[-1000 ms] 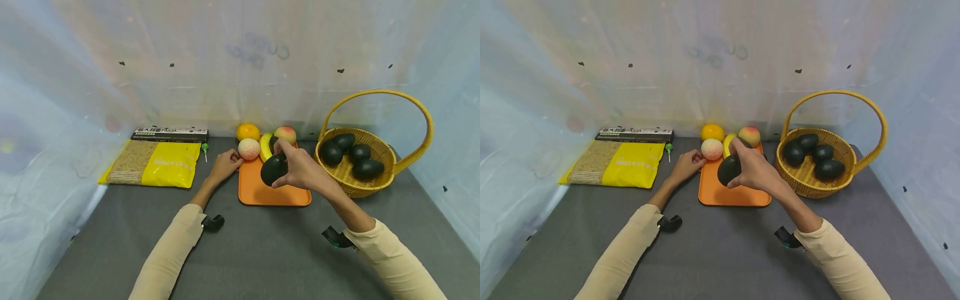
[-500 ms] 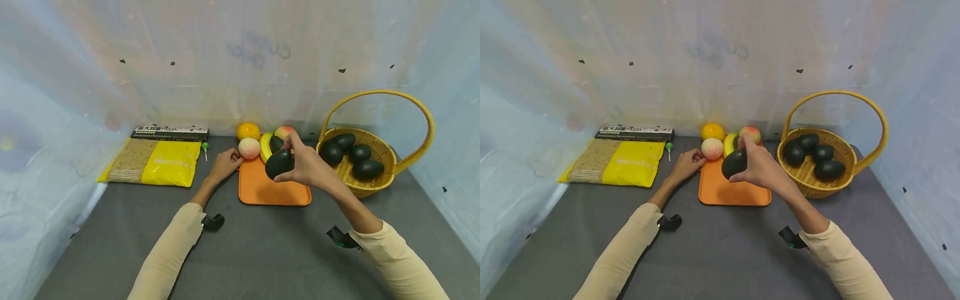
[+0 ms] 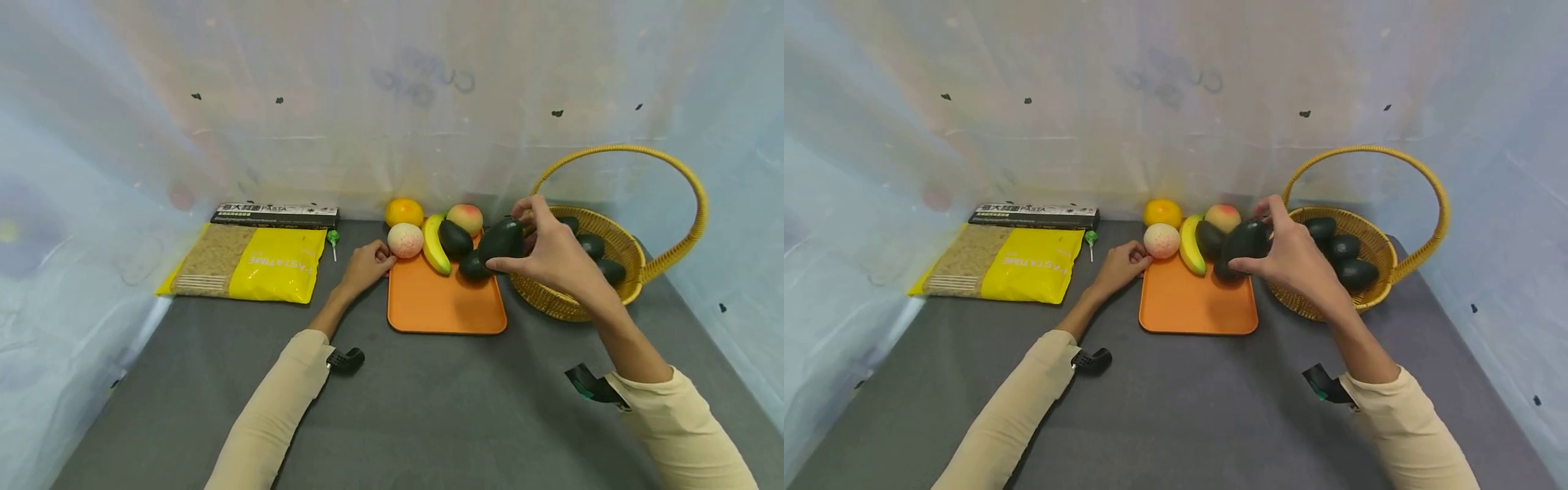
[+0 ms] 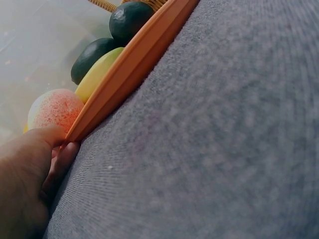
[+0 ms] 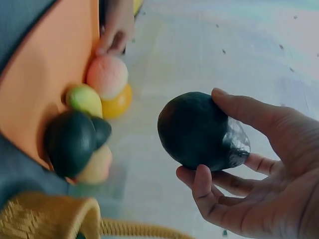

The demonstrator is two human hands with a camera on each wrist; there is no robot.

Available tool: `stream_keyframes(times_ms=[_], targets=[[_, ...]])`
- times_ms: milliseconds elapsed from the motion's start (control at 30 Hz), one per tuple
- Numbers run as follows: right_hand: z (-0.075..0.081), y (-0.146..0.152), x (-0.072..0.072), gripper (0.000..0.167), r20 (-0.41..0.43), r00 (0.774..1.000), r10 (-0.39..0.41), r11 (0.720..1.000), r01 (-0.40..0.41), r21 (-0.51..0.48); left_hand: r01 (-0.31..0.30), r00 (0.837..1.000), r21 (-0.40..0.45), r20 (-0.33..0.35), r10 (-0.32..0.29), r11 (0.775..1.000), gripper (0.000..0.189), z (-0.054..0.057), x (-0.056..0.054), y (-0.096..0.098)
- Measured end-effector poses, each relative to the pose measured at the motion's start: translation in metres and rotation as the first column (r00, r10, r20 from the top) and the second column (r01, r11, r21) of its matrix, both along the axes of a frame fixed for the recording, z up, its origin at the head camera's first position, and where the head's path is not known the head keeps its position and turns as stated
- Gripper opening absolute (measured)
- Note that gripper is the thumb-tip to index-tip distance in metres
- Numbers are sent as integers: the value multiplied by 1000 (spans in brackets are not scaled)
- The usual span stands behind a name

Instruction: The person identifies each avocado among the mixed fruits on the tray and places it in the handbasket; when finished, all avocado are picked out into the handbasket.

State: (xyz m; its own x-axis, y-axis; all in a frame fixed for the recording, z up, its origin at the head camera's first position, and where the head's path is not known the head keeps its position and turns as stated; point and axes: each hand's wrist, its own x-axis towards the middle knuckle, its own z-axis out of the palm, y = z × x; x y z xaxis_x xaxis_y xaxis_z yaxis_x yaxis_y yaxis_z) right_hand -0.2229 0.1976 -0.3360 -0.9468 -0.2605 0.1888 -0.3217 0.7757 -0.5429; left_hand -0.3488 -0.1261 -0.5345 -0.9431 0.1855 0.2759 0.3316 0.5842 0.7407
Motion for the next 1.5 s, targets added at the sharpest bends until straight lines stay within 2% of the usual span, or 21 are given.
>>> stream_keyframes(times_ms=[267,433,600,767,867,967,1067,1233,1333,1500], targets=[[16,45,-12,88,21,990,-140,990,140,2,3,1000,9,2,-3,1000,22,0,2,-2],[16,66,-24,90,72,984,-163,986,159,56,-9,1000,1,9,9,1000,21,2,2,-5],[14,86,-43,98,165,967,-194,970,164,180,-2,1000,14,25,2,1000,21,4,3,-6],[-5,104,-69,99,255,944,-210,941,125,314,-1,999,33,39,0,999,21,1,4,-6],[-25,114,-80,93,315,927,-204,943,100,317,8,999,30,39,-9,1000,21,0,4,-6],[-41,121,-84,87,356,911,-207,948,97,302,12,999,26,36,-12,1000,21,-1,5,-4],[-47,126,-84,87,338,916,-218,938,101,332,14,999,27,30,-14,1000,20,-1,5,-2],[-45,131,-83,78,271,943,-192,903,61,425,11,1000,23,22,-12,1000,20,1,2,1],[-42,129,-82,72,272,949,-159,885,15,465,9,1000,19,19,-9,1000,20,1,1,1],[-44,125,-86,74,299,947,-117,847,-63,529,8,1000,17,14,-8,1000,20,2,0,0]])
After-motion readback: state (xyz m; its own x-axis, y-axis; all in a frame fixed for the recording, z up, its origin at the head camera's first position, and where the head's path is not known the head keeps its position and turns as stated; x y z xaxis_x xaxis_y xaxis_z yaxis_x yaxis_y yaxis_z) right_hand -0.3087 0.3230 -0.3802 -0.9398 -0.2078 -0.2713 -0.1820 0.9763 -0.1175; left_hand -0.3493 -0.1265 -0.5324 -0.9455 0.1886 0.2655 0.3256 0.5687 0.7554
